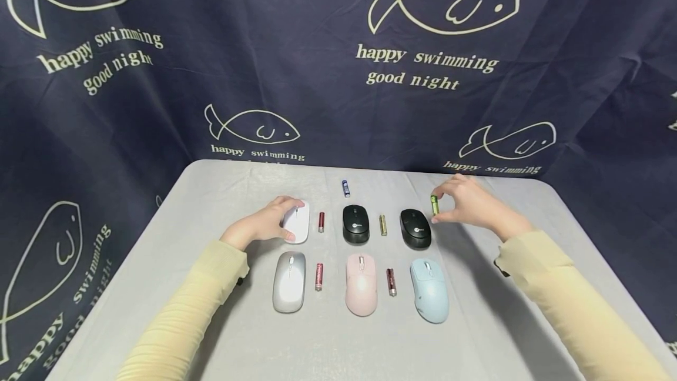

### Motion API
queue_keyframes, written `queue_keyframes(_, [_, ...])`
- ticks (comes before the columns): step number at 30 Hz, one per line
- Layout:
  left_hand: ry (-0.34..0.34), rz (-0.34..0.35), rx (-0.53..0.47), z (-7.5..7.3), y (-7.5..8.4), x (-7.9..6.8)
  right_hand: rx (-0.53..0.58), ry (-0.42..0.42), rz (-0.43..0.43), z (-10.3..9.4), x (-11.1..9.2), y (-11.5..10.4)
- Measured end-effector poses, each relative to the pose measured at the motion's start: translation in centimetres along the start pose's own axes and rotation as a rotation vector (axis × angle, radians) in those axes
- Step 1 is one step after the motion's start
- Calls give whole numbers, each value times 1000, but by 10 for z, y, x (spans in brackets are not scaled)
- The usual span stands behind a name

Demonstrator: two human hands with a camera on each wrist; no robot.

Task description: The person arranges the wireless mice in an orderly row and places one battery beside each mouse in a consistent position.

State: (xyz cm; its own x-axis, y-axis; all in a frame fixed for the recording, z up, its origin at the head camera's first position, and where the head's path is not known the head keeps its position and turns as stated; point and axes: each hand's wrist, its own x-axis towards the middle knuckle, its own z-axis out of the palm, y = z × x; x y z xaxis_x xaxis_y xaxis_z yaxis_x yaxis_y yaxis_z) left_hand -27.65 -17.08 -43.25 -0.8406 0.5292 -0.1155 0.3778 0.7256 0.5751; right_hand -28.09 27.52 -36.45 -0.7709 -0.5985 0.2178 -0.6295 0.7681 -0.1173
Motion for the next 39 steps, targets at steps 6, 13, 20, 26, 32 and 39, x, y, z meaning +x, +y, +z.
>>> queue_keyframes(6, [-3, -4, -6, 0, 0, 0, 8, 24, -21, 8, -10, 8])
queue_keyframes(13, [-7, -5, -4, -1, 0, 2, 34, 39, -19, 14, -18, 12])
queue_keyframes(20, [-2, -4, 0, -3, 3, 0, 55, 13, 15, 19, -24, 15])
queue_keyframes(26, [-1, -10, 0, -2, 3, 0, 62, 11, 33, 26, -28, 18])
queue_keyframes(32, [-3, 0, 2, -2, 3, 0, 57, 15, 35, 34, -33, 23])
queue_keyframes(39, [-2, 1, 2, -1, 2, 0, 74, -15, 51, 42, -38, 28])
